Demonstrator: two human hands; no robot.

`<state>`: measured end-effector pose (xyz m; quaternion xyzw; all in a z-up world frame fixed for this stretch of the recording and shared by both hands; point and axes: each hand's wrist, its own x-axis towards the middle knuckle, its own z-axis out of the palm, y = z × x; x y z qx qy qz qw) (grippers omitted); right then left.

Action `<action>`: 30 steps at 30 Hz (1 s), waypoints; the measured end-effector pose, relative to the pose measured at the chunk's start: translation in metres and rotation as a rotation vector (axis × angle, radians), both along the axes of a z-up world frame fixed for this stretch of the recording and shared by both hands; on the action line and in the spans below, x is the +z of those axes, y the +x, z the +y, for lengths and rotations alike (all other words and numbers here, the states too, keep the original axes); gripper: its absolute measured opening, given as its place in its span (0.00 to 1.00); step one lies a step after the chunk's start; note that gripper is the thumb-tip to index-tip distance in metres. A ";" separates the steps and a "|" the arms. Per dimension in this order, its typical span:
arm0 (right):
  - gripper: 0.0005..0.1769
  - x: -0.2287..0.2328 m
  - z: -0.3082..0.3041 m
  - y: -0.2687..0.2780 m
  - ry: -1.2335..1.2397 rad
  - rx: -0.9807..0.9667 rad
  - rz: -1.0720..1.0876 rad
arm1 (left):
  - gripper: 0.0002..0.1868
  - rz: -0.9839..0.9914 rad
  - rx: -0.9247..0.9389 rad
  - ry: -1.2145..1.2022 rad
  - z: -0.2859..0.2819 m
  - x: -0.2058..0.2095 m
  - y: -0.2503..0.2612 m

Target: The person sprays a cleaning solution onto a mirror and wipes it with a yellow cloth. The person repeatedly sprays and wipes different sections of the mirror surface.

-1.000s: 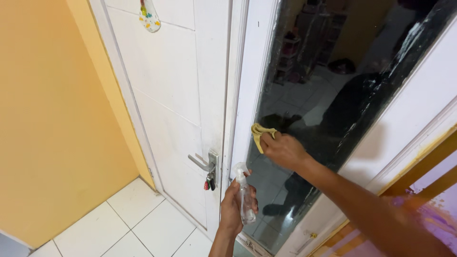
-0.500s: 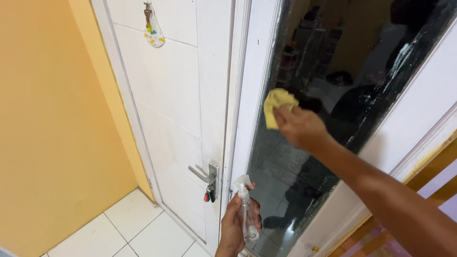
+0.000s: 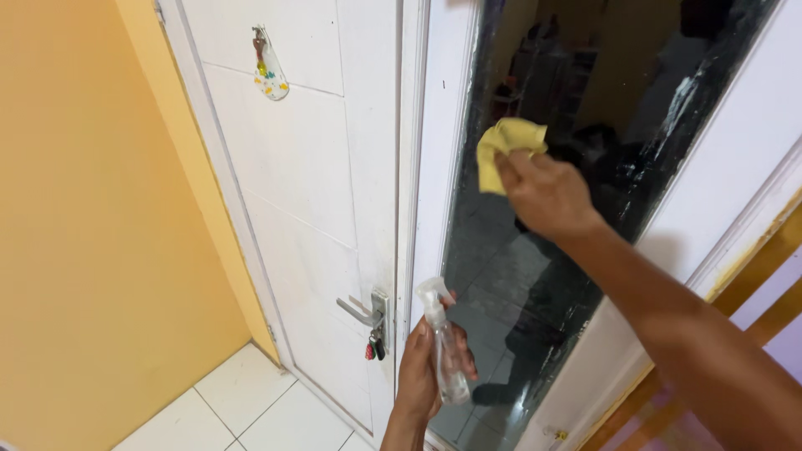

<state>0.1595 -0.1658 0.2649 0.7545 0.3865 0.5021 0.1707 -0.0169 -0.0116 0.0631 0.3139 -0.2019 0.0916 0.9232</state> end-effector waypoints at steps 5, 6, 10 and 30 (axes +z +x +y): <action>0.18 -0.057 0.007 0.010 -0.225 0.033 0.190 | 0.34 -0.104 0.077 0.038 0.000 0.024 0.009; 0.15 -0.063 0.005 0.011 -0.314 0.022 0.197 | 0.34 -0.094 0.078 0.040 0.001 0.028 0.011; 0.18 -0.043 0.007 0.013 -0.386 -0.024 0.225 | 0.36 -0.100 0.115 0.058 0.007 0.048 0.023; 0.16 -0.006 0.019 -0.001 -0.043 -0.099 0.392 | 0.33 -0.093 0.000 -0.175 -0.018 0.038 0.012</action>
